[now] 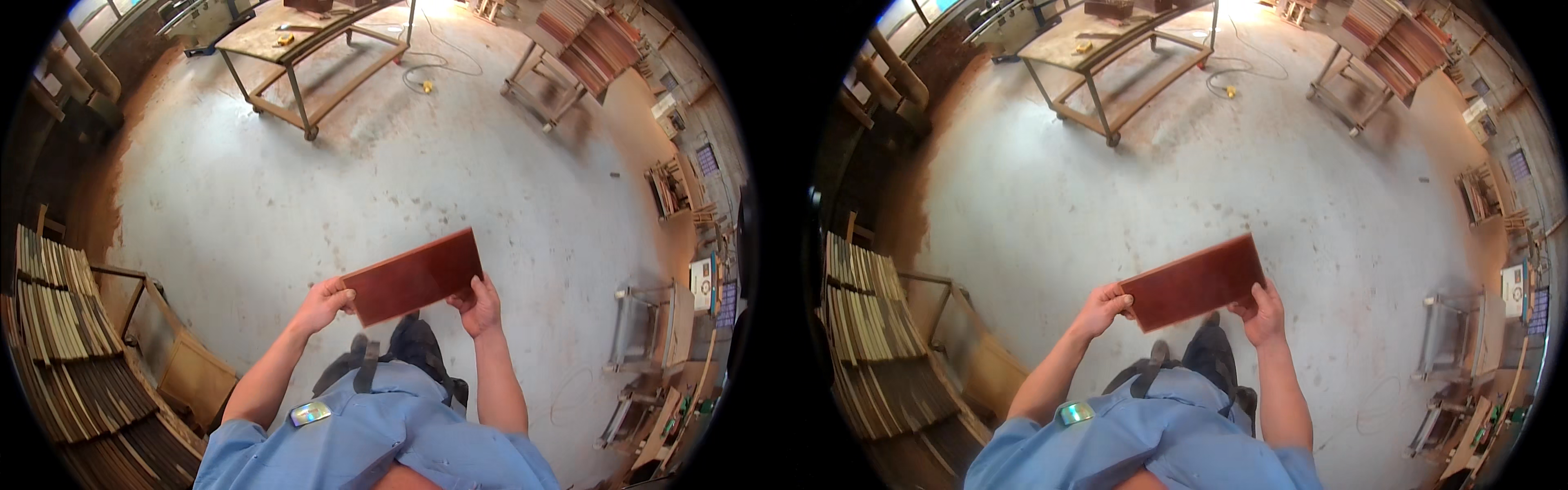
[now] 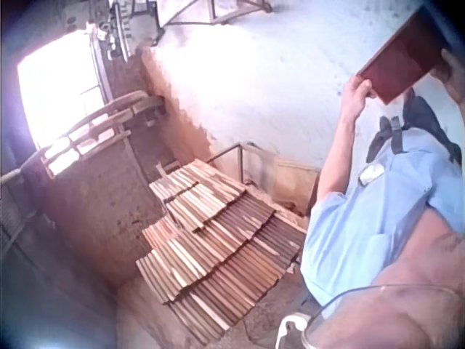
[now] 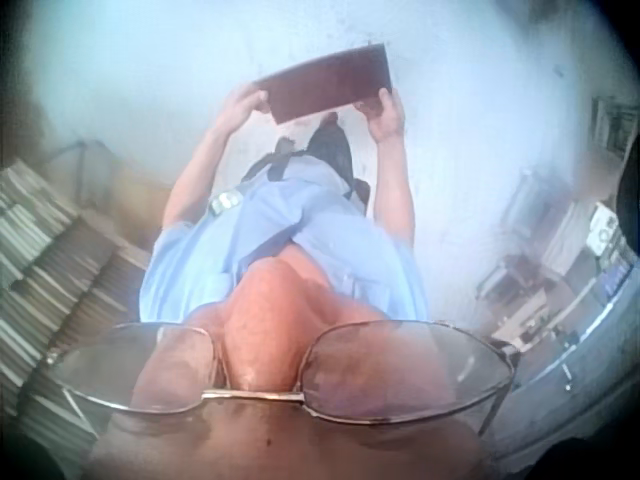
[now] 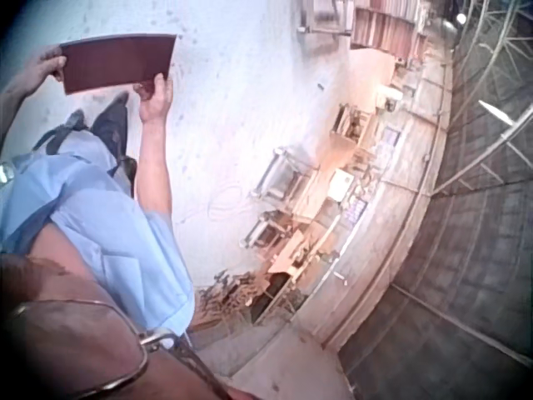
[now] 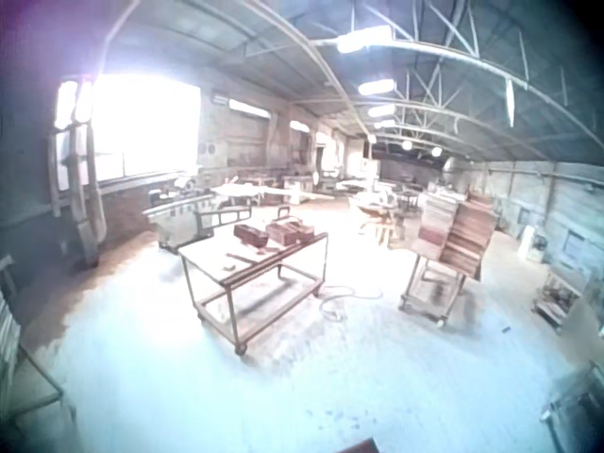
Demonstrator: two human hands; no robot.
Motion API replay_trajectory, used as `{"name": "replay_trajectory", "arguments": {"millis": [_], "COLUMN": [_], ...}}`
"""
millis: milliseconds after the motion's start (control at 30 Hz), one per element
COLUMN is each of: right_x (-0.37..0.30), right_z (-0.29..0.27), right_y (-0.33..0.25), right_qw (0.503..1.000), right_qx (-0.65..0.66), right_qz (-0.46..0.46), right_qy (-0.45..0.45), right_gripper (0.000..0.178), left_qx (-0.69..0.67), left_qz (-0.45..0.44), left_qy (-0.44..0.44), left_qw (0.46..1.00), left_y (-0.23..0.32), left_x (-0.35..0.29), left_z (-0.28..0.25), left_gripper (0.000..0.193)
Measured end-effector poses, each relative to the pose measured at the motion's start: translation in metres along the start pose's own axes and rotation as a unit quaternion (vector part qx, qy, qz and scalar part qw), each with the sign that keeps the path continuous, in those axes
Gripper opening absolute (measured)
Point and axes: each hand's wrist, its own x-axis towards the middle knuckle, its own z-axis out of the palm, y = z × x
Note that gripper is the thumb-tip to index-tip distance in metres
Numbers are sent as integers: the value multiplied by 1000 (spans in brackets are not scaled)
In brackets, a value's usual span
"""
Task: The person assembles wooden boxes by fitting panels into carved frames. They move between worktables, use a sanding machine to smooth edges, and repeatedly test-fit components before placing them on the table.
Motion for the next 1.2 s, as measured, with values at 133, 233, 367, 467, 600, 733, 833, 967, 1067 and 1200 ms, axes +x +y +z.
{"name": "replay_trajectory", "arguments": {"millis": [133,233,367,467,600,733,833,967,1067,1200], "right_x": [101,198,306,399,508,624,701,785,858,956], "right_z": [7,-7,22,47,81,100,120,168,187,213], "right_y": [-34,-59,-105,-137,-179,-213,-236,-284,-294,-328], "right_qw": [995,971,929,929,939,909,919,957,978,992], "right_qx": [-58,-141,-234,-214,-190,-262,-208,-184,-126,-75], "right_qz": [69,147,206,222,212,214,255,183,130,65], "right_qy": [-33,-128,-200,-207,-191,-243,-217,-128,-99,-78], "right_gripper": [28,28,27,26,27,26,26,31,37,38], "left_qx": [34,18,3,20,-2,54,122,251,256,323], "left_qz": [6,17,40,99,94,107,94,113,143,125], "left_qy": [21,116,243,290,301,324,315,251,234,217], "left_qw": [999,993,969,952,949,939,937,928,927,913], "left_y": [60,102,145,186,231,280,330,416,470,542], "left_x": [97,185,298,376,484,592,683,808,896,1015], "left_z": [-26,-35,-48,-59,-85,-112,-136,-162,-174,-179], "left_gripper": [15,17,20,19,20,21,24,23,24,24]}}
